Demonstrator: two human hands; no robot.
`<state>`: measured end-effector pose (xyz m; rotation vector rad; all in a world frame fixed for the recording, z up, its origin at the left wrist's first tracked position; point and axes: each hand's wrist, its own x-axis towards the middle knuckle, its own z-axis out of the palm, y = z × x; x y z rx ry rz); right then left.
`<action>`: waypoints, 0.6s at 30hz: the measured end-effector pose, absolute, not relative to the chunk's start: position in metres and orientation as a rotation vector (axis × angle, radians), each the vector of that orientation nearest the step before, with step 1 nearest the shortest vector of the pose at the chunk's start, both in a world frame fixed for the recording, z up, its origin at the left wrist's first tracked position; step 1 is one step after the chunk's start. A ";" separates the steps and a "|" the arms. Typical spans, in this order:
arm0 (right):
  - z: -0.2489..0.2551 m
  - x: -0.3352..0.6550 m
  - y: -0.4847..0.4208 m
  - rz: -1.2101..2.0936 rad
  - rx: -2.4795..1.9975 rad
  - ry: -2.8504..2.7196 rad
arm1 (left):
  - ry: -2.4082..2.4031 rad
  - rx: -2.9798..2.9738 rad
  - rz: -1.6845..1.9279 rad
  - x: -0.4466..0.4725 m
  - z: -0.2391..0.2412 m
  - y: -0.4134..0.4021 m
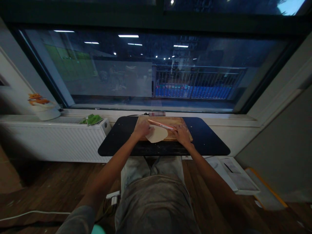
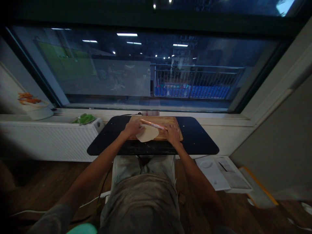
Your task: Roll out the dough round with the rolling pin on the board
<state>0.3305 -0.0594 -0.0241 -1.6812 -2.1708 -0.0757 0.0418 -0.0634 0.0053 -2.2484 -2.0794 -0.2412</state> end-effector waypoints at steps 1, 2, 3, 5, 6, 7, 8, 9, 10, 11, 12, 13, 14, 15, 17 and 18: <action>-0.022 0.329 -0.058 -0.063 -1.643 -2.204 | -2.149 -2.205 -0.275 0.037 0.009 -0.065; -0.021 0.326 -0.056 -0.052 -1.598 -2.236 | -2.219 -2.141 -0.316 0.032 0.012 -0.067; -0.019 0.323 -0.054 -0.041 -1.552 -2.270 | -2.269 -2.066 -0.364 0.028 0.014 -0.068; -0.016 0.315 -0.051 -0.023 -1.477 -2.345 | -2.257 -1.940 -0.484 0.022 0.017 -0.069; -0.014 0.311 -0.050 -0.017 -1.452 -2.386 | -2.199 -1.917 -0.541 0.020 0.016 -0.069; -0.013 0.307 -0.049 -0.014 -1.433 -2.428 | -2.120 -1.928 -0.581 0.020 0.013 -0.069; -0.013 0.303 -0.048 -0.014 -1.422 -2.465 | -2.037 -1.967 -0.597 0.020 0.010 -0.068; -0.013 0.299 -0.047 -0.022 -1.417 -2.493 | -1.960 -2.028 -0.586 0.021 0.005 -0.067; -0.013 0.296 -0.046 -0.038 -1.417 -2.512 | -1.893 -2.099 -0.550 0.023 0.000 -0.066; -0.014 0.292 -0.045 -0.064 -1.419 -2.521 | -1.844 -2.158 -0.505 0.024 -0.005 -0.064; -0.015 0.289 -0.043 -0.097 -1.421 -2.525 | -1.812 -2.196 -0.464 0.026 -0.010 -0.062; -0.015 0.286 -0.041 -0.134 -1.419 -2.529 | -1.801 -2.209 -0.440 0.028 -0.013 -0.060; -0.016 0.284 -0.038 -0.172 -1.417 -2.531 | -1.807 -2.202 -0.437 0.029 -0.016 -0.057; -0.016 0.281 -0.034 -0.208 -1.416 -2.532 | -1.822 -2.188 -0.451 0.030 -0.018 -0.054; -0.015 0.277 -0.025 -0.259 -1.428 -2.533 | -1.858 -2.164 -0.490 0.030 -0.017 -0.046; -0.014 0.275 -0.020 -0.270 -1.438 -2.542 | -1.870 -2.164 -0.498 0.029 -0.016 -0.042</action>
